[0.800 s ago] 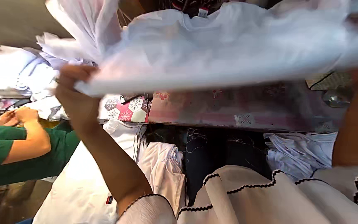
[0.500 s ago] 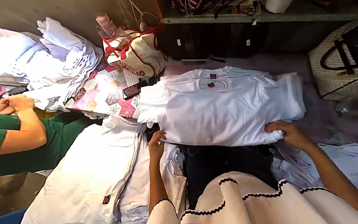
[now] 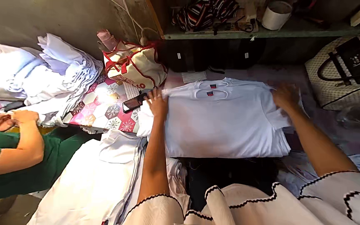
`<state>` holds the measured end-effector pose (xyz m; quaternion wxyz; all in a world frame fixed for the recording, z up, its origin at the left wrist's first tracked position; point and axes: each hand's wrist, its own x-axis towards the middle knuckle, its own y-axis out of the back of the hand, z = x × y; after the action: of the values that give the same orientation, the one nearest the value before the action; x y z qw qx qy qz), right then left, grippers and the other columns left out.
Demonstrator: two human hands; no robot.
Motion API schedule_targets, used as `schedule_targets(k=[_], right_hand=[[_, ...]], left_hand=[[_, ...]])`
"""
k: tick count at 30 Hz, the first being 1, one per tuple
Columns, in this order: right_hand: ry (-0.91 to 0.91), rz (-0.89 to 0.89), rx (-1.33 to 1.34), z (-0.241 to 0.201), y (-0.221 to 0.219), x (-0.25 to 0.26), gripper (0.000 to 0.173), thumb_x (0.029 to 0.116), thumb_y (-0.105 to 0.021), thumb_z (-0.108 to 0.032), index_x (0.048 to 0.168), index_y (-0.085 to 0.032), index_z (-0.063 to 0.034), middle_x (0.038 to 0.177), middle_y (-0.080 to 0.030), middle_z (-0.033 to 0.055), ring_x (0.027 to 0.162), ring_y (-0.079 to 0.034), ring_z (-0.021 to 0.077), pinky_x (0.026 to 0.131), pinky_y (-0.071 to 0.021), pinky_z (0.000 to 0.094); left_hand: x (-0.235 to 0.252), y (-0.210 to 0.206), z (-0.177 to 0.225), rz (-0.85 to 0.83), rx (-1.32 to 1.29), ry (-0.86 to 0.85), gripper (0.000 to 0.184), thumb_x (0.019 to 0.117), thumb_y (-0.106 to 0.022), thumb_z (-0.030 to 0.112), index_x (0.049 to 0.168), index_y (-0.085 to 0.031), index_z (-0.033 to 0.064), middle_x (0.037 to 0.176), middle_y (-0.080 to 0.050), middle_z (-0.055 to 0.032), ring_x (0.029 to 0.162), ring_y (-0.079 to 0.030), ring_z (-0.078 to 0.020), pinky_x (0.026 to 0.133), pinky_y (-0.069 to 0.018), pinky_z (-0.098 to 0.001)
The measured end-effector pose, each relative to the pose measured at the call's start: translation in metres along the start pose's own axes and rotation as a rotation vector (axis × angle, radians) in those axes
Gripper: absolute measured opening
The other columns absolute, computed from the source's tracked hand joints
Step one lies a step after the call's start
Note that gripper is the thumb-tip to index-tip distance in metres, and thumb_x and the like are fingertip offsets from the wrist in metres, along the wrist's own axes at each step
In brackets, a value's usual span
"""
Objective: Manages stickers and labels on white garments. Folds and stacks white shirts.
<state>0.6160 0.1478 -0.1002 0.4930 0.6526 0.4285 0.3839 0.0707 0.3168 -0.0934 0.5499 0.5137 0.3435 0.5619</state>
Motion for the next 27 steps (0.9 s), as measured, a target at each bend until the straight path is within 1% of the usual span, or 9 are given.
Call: schedule_targets(k=[3,8,12,15,17,19,23,25,27], right_hand=[[0.053,0.053,0.071,-0.037,0.031,-0.024,0.057,0.1105,-0.040,-0.026,0.155,-0.034,0.0092,0.164,-0.024,0.0314,0.155,-0.016,0.0477,0.123,-0.0086,0.0691],[0.692,-0.133,0.151,-0.078,-0.023,-0.075,0.052,0.1105,-0.038,-0.034,0.155,-0.046,-0.0092,0.161,-0.044,0.0100,0.153,-0.034,0.0318,0.123,-0.0187,0.0654],[0.346,-0.166,0.129,-0.002,-0.015,0.003,0.056,0.1103,-0.043,-0.033,0.159,-0.037,-0.0056,0.165,-0.035,0.0174,0.155,-0.025,0.0397,0.122,-0.0113,0.0707],[0.198,-0.168,0.152,0.045,-0.019,0.021,0.059,0.1124,-0.035,-0.035,0.159,-0.033,0.0003,0.162,-0.035,0.0240,0.154,-0.027,0.0408,0.125,-0.0106,0.0641],[0.242,-0.182,0.162,0.054,-0.016,0.017,0.058,0.1120,-0.037,-0.033,0.159,-0.034,0.0002,0.161,-0.038,0.0246,0.152,-0.031,0.0401,0.125,-0.0121,0.0615],[0.291,-0.180,0.178,0.056,-0.015,0.019,0.059,0.1102,-0.043,-0.035,0.158,-0.037,-0.0008,0.158,-0.043,0.0233,0.149,-0.038,0.0403,0.121,-0.0214,0.0636],[0.295,-0.285,0.217,0.052,-0.005,0.043,0.067,0.1054,-0.055,-0.041,0.161,-0.035,-0.0091,0.157,-0.045,0.0200,0.147,-0.037,0.0439,0.115,-0.0163,0.0763],[0.322,-0.306,0.233,0.058,-0.006,0.059,0.069,0.1024,-0.061,-0.042,0.160,-0.038,-0.0115,0.152,-0.051,0.0213,0.143,-0.042,0.0443,0.112,-0.0222,0.0749],[0.337,-0.352,0.235,0.066,-0.002,0.069,0.068,0.0997,-0.066,-0.042,0.156,-0.045,-0.0104,0.151,-0.052,0.0202,0.142,-0.046,0.0406,0.114,-0.0256,0.0707]], left_hand=[[-0.020,0.017,0.053,0.159,-0.045,-0.070,0.058,0.1100,-0.040,0.031,0.152,-0.039,-0.0089,0.158,-0.035,-0.0320,0.150,-0.027,-0.0497,0.120,-0.0127,-0.0718],[-0.102,-0.048,0.163,-0.329,-0.311,-1.261,0.044,0.1054,-0.054,0.034,0.147,-0.058,0.0191,0.157,-0.050,-0.0025,0.152,-0.036,-0.0237,0.125,-0.0148,-0.0638],[0.019,-0.039,0.123,-0.329,-0.140,-0.923,0.043,0.1078,-0.050,0.029,0.150,-0.055,0.0203,0.158,-0.049,-0.0030,0.149,-0.041,-0.0225,0.123,-0.0290,-0.0530],[0.082,-0.029,0.093,-0.119,0.006,-0.593,0.048,0.1090,-0.044,0.037,0.150,-0.054,0.0132,0.159,-0.044,-0.0173,0.152,-0.029,-0.0422,0.119,-0.0073,-0.0743],[0.071,-0.011,0.115,0.038,-0.026,-0.444,0.053,0.1101,-0.041,0.034,0.151,-0.048,0.0000,0.161,-0.039,-0.0230,0.154,-0.024,-0.0444,0.119,-0.0052,-0.0745],[0.011,-0.001,0.162,0.076,-0.146,-0.553,0.050,0.1089,-0.044,0.025,0.149,-0.048,-0.0042,0.159,-0.040,-0.0239,0.153,-0.027,-0.0426,0.123,-0.0093,-0.0682],[-0.105,-0.058,0.226,-0.325,-0.367,-1.503,0.039,0.1078,-0.050,0.029,0.142,-0.062,0.0154,0.154,-0.054,-0.0046,0.149,-0.041,-0.0225,0.125,-0.0187,-0.0597],[-0.080,-0.066,0.234,-0.488,-0.299,-1.479,0.041,0.1080,-0.047,0.026,0.147,-0.058,0.0180,0.157,-0.050,-0.0017,0.151,-0.038,-0.0207,0.126,-0.0195,-0.0567],[-0.014,-0.077,0.215,-0.375,-0.203,-1.210,0.041,0.1088,-0.045,0.023,0.147,-0.057,0.0140,0.157,-0.050,-0.0042,0.150,-0.039,-0.0255,0.124,-0.0240,-0.0554]])
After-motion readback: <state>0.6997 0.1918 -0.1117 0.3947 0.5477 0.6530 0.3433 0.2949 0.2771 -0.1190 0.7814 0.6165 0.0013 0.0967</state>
